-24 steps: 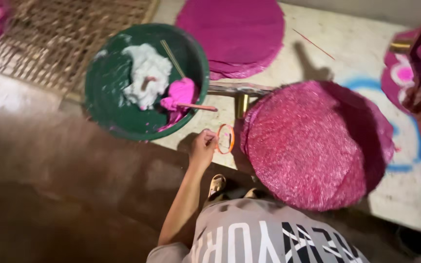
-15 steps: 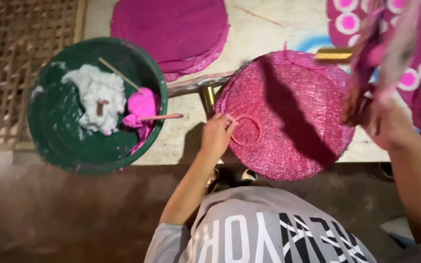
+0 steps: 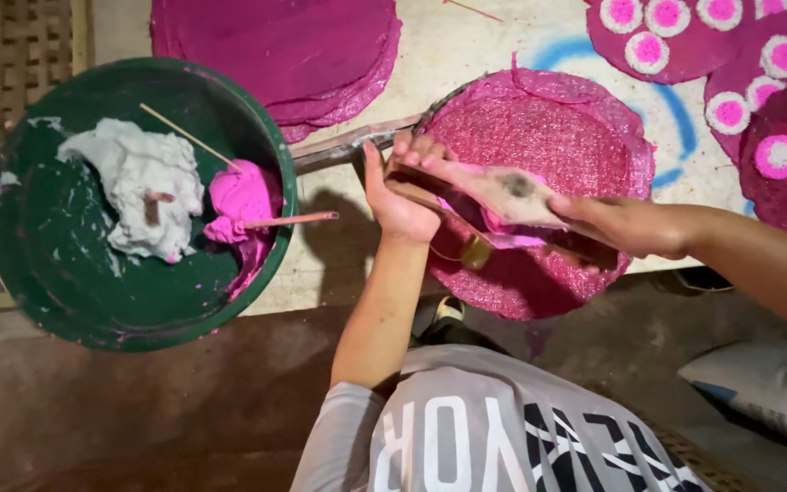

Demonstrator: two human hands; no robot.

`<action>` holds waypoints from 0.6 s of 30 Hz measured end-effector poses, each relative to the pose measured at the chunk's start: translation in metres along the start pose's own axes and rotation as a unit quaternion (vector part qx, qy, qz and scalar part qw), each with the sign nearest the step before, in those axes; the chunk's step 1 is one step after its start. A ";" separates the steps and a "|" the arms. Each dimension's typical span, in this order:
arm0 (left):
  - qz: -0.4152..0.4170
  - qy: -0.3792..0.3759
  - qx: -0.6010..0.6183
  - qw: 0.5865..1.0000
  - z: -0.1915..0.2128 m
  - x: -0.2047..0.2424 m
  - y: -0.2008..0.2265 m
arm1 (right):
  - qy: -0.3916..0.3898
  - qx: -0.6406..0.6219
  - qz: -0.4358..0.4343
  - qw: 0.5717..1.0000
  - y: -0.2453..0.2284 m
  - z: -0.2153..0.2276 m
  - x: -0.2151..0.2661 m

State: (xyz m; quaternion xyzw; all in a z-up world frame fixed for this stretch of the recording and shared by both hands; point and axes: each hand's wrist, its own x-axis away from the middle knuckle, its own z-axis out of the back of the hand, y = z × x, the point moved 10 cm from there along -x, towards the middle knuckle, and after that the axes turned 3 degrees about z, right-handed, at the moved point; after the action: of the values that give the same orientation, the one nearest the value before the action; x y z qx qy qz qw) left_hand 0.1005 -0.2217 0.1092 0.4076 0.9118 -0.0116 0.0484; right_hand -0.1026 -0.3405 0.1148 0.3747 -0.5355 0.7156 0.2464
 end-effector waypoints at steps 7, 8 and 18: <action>-0.057 -0.046 0.021 0.997 0.020 0.004 0.050 | 0.121 0.173 0.023 0.977 -0.058 -0.007 -0.019; -0.060 -0.049 0.014 0.997 0.022 0.007 0.053 | 0.118 0.165 0.031 0.979 -0.060 -0.012 -0.020; -0.071 0.002 0.025 0.997 0.051 0.007 0.021 | 0.151 0.195 0.008 0.969 -0.047 -0.003 -0.008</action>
State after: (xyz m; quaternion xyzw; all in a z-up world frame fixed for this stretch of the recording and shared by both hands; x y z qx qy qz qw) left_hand 0.1151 -0.2056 0.0579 0.3429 0.9380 -0.0372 0.0355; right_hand -0.0630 -0.3229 0.1350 0.2993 -0.3455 0.8561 0.2411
